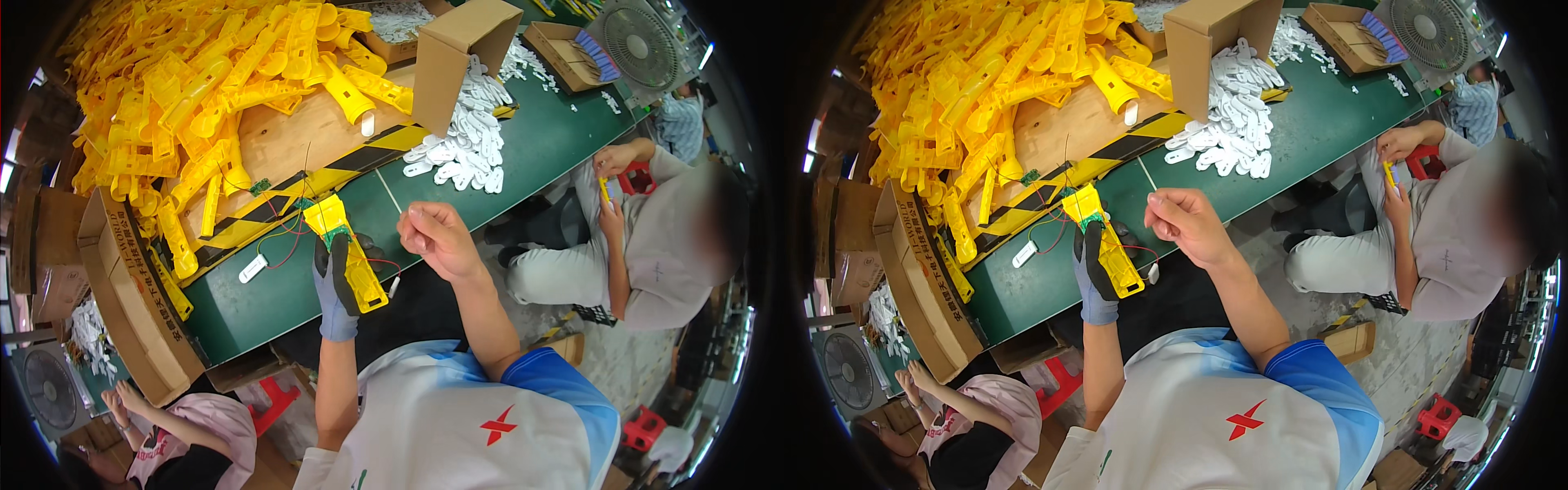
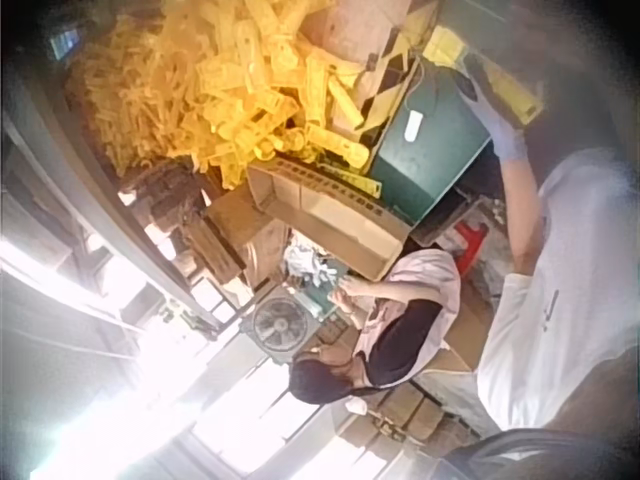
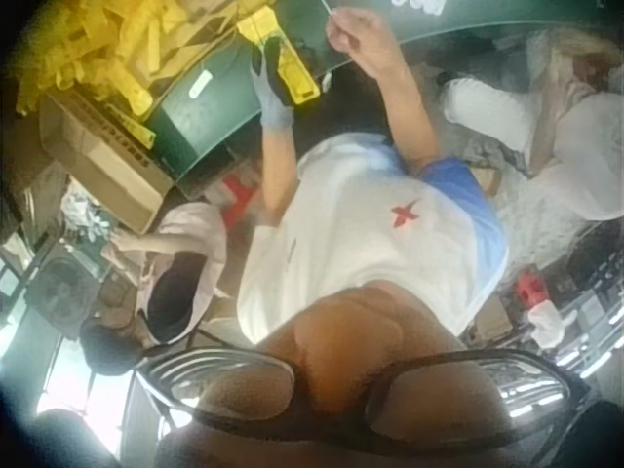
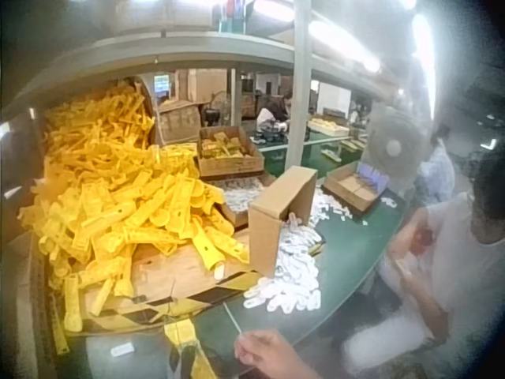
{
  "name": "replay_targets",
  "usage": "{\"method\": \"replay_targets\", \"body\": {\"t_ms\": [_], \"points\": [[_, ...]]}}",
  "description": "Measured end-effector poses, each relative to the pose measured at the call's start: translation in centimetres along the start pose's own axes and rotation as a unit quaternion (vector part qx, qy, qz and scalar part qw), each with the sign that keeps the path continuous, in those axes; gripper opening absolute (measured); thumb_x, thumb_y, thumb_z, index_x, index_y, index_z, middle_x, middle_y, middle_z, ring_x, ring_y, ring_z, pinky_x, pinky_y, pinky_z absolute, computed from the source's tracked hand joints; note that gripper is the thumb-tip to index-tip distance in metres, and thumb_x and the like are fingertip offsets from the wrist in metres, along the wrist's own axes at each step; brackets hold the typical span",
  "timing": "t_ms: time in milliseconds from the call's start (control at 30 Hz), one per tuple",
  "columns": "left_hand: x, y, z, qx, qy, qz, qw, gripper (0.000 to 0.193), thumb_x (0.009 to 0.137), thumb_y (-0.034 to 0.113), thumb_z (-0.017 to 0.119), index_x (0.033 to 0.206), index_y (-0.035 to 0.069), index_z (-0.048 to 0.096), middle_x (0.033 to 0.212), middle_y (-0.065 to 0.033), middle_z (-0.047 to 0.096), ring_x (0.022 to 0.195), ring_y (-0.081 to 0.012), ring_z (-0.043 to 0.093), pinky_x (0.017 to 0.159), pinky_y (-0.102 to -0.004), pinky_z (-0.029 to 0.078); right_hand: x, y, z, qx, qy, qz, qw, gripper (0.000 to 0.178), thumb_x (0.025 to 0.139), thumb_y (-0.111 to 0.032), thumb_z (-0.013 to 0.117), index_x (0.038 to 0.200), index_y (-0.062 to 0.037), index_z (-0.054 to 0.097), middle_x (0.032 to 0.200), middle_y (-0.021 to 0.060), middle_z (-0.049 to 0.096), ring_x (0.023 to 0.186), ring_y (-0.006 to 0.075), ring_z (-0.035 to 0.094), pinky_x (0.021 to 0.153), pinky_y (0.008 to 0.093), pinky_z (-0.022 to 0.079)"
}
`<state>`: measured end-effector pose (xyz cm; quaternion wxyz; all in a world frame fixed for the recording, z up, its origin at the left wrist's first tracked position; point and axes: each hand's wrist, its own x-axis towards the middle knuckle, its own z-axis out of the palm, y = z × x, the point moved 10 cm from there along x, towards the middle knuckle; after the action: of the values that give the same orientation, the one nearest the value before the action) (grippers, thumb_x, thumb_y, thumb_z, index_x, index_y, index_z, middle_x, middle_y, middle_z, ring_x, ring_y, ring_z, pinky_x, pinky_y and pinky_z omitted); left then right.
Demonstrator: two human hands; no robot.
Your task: Assembling electronic components and wiring into yellow plastic light housings on an industrial assembly line.
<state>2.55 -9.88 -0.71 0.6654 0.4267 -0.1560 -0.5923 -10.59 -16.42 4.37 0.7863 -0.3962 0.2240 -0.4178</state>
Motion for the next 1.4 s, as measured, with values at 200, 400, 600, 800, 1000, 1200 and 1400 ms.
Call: {"method": "replay_targets", "body": {"t_ms": [200,400,600,800,1000,1200,1400], "points": [[-0.1,0.0,0.0,-0.017,0.009,0.004,1.000,0.036,0.099,0.026,0.057,0.129,0.007,0.048,0.088,-0.0089,0.063,0.074,-0.0198,0.065,0.062,-0.0305,0.054,-0.4,0.0,2.1,0.072,-0.045,0.021,0.996,0.029,0.102,-0.024,0.052,0.083,-0.0027,0.058,0.063,-0.0025,0.044,0.057,0.0060,0.034,0.051,0.0217,0.026],[-0.3,0.1,0.1,0.003,0.027,0.007,1.000,0.033,0.101,0.026,0.050,0.128,0.007,0.050,0.087,-0.0089,0.063,0.071,-0.0183,0.063,0.059,-0.0300,0.051,-0.5,0.1,2.5,0.153,-0.075,0.038,0.985,0.024,0.103,-0.023,0.050,0.091,-0.0030,0.056,0.063,-0.0045,0.041,0.057,0.0044,0.034,0.051,0.0214,0.026],[-0.2,0.2,0.2,-0.004,0.009,0.013,1.000,0.038,0.099,0.024,0.056,0.131,0.006,0.048,0.089,-0.0095,0.064,0.075,-0.0201,0.066,0.063,-0.0307,0.054,-0.6,0.1,3.0,0.216,-0.094,0.057,0.970,0.024,0.103,-0.021,0.048,0.088,-0.0045,0.053,0.062,-0.0056,0.040,0.057,0.0040,0.034,0.050,0.0201,0.027],[-0.6,1.0,0.8,0.040,0.033,0.044,0.998,0.034,0.099,0.022,0.054,0.129,0.006,0.049,0.090,-0.0084,0.063,0.075,-0.0178,0.064,0.063,-0.0294,0.052,-0.8,0.2,3.4,0.230,-0.120,0.070,0.963,0.025,0.103,-0.021,0.047,0.084,-0.0058,0.055,0.064,-0.0040,0.044,0.055,0.0047,0.034,0.051,0.0212,0.027],[-0.5,0.0,-0.7,0.080,0.052,0.043,0.994,0.032,0.098,0.019,0.055,0.127,0.006,0.051,0.089,-0.0066,0.063,0.073,-0.0154,0.062,0.062,-0.0273,0.051,0.6,-1.1,-2.1,-0.233,0.067,0.002,0.970,0.018,0.096,-0.018,0.060,0.088,-0.0024,0.062,0.071,0.0000,0.058,0.061,0.0048,0.047,0.053,0.0202,0.036],[-0.1,0.6,0.2,0.085,0.040,0.018,0.995,0.030,0.097,0.018,0.056,0.125,0.008,0.051,0.082,-0.0065,0.062,0.066,-0.0156,0.062,0.056,-0.0278,0.051,3.1,-7.4,-3.4,-0.738,0.122,-0.194,0.635,0.021,0.082,-0.014,0.072,0.103,-0.0095,0.071,0.084,0.0049,0.064,0.073,0.0226,0.061,0.067,0.0345,0.050],[0.0,0.2,-0.2,-0.008,0.044,-0.001,0.999,0.043,0.099,0.037,0.049,0.131,0.008,0.050,0.085,-0.0067,0.060,0.065,-0.0143,0.059,0.054,-0.0262,0.047,4.7,-6.4,-2.9,-0.803,0.008,-0.215,0.556,0.021,0.079,-0.016,0.073,0.099,-0.0118,0.071,0.088,0.0031,0.065,0.092,0.0224,0.060,0.078,0.0357,0.049]]}}
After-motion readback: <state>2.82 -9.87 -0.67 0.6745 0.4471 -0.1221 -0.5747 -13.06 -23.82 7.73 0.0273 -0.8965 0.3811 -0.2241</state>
